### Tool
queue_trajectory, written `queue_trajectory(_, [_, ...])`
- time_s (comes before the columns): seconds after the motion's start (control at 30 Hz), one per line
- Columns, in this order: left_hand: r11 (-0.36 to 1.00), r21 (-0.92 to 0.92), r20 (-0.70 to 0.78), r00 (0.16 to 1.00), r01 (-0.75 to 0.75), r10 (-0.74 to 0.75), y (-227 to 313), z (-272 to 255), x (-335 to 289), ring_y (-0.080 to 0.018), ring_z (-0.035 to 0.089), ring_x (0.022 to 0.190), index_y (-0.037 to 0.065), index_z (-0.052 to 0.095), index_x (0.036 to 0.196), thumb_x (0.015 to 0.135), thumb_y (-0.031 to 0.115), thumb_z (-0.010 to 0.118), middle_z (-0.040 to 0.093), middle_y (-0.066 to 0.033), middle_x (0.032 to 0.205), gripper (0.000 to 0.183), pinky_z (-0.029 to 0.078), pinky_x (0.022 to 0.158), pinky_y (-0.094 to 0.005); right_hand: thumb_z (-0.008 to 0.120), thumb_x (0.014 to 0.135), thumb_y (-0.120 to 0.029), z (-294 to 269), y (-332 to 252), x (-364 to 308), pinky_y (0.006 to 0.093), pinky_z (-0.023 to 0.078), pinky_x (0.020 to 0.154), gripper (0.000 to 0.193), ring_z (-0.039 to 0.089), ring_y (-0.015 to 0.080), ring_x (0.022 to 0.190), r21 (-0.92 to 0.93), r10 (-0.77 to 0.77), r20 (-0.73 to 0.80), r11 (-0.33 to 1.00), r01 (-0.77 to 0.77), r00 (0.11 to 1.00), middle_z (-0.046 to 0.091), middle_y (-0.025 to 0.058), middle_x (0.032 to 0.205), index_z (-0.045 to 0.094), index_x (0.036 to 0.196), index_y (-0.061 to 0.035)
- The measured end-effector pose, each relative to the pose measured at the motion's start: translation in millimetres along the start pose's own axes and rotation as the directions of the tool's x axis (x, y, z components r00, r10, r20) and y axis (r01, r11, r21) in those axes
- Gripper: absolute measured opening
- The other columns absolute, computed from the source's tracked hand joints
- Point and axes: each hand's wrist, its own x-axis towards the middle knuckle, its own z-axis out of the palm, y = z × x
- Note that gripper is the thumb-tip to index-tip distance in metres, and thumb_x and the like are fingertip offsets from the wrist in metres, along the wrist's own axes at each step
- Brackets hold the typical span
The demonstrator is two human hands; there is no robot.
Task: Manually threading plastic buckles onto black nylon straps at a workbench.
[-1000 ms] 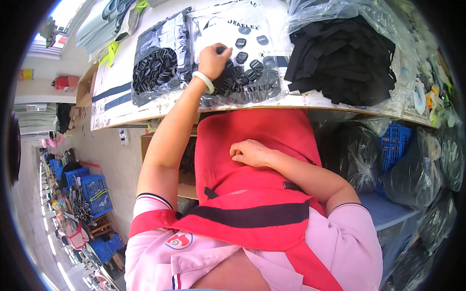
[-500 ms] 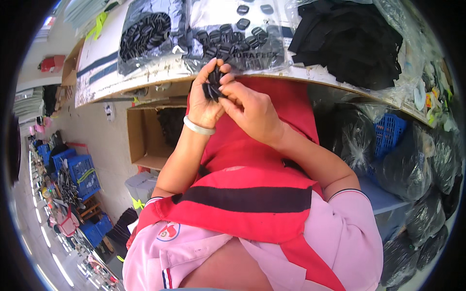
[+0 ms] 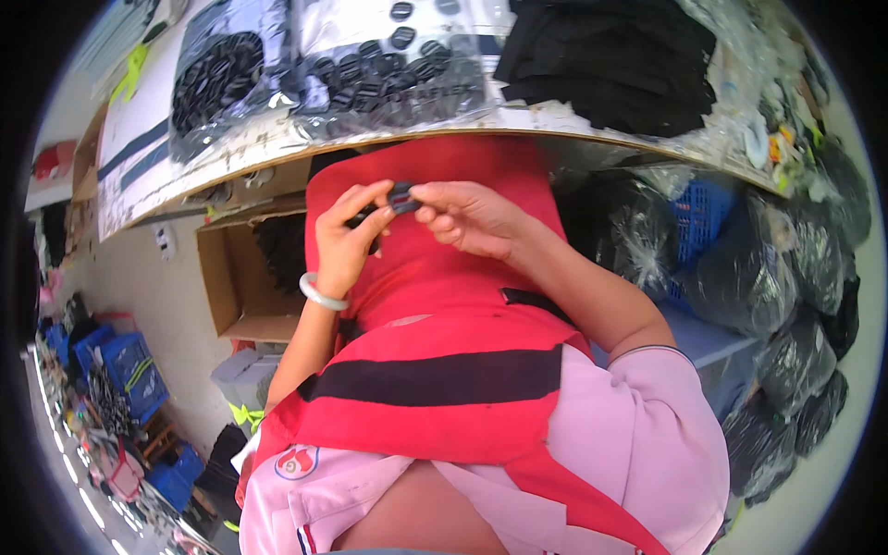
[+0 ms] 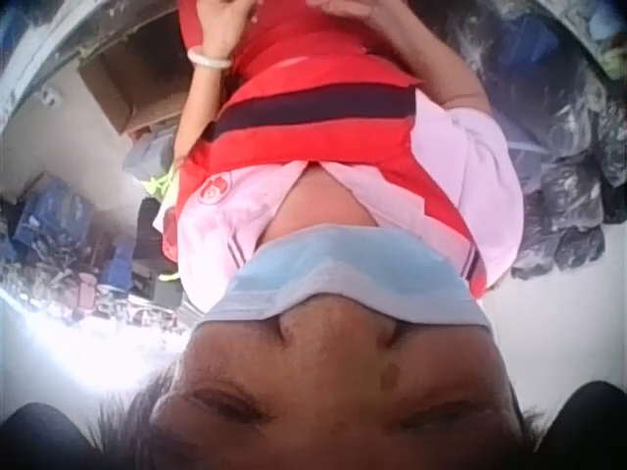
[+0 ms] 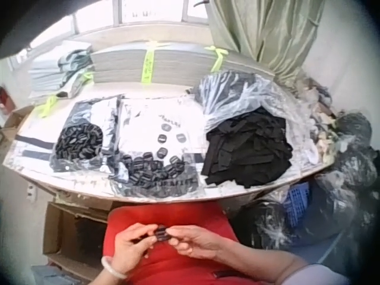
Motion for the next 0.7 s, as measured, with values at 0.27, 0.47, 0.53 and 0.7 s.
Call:
queue_trajectory(0.27, [0.92, -0.293, 0.112, 0.965, 0.259, -0.236, -8, -7, 12, -0.0078, 0.057, 0.059, 0.0, 0.07, 0.101, 0.089, 0.005, 0.065, 0.063, -0.0038, 0.077, 0.014, 0.042, 0.043, -0.0199, 0.066, 0.09, -0.023, 6, -39, -17, 0.0313, 0.049, 0.059, 0.021, 0.061, 0.0158, 0.064, -0.965, -0.725, 0.221, -0.067, 0.252, 0.653, 0.065, 0.0071, 0.076, 0.065, 0.086, -0.0032])
queue_trajectory(0.47, [0.878, -0.312, 0.111, 0.931, 0.364, -0.347, -12, 1, 14, -0.0063, 0.056, 0.056, 0.0, 0.069, 0.103, 0.092, 0.012, 0.065, 0.063, -0.0025, 0.076, 0.016, 0.041, 0.037, -0.0183, 0.062, 0.081, -0.007, -28, -140, -15, 0.0382, 0.045, 0.088, 0.019, 0.057, 0.0276, 0.1, -0.424, -0.539, 0.709, -0.841, -0.335, 0.455, 0.064, 0.006, 0.098, 0.067, 0.099, -0.0088])
queue_trajectory(0.53, [0.878, -0.288, 0.116, 0.924, 0.383, -0.364, -13, 4, 14, -0.0062, 0.056, 0.057, 0.0, 0.069, 0.103, 0.092, 0.012, 0.065, 0.063, -0.0024, 0.077, 0.017, 0.04, 0.037, -0.0183, 0.062, 0.082, -0.009, -45, -150, -1, 0.0373, 0.046, 0.088, 0.019, 0.058, 0.0269, 0.098, -0.379, -0.519, 0.709, -0.851, -0.363, 0.477, 0.065, 0.0057, 0.097, 0.069, 0.1, -0.0088])
queue_trajectory(0.7, [0.864, -0.296, 0.135, 0.913, 0.408, -0.385, -17, 5, 10, -0.0063, 0.057, 0.057, 0.0, 0.069, 0.103, 0.091, 0.013, 0.067, 0.064, -0.0024, 0.078, 0.018, 0.04, 0.037, -0.0185, 0.063, 0.085, -0.02, -51, -165, 14, 0.037, 0.051, 0.08, 0.016, 0.063, 0.0246, 0.091, -0.523, -0.636, 0.565, -0.769, -0.367, 0.526, 0.07, 0.0051, 0.09, 0.07, 0.09, -0.006])
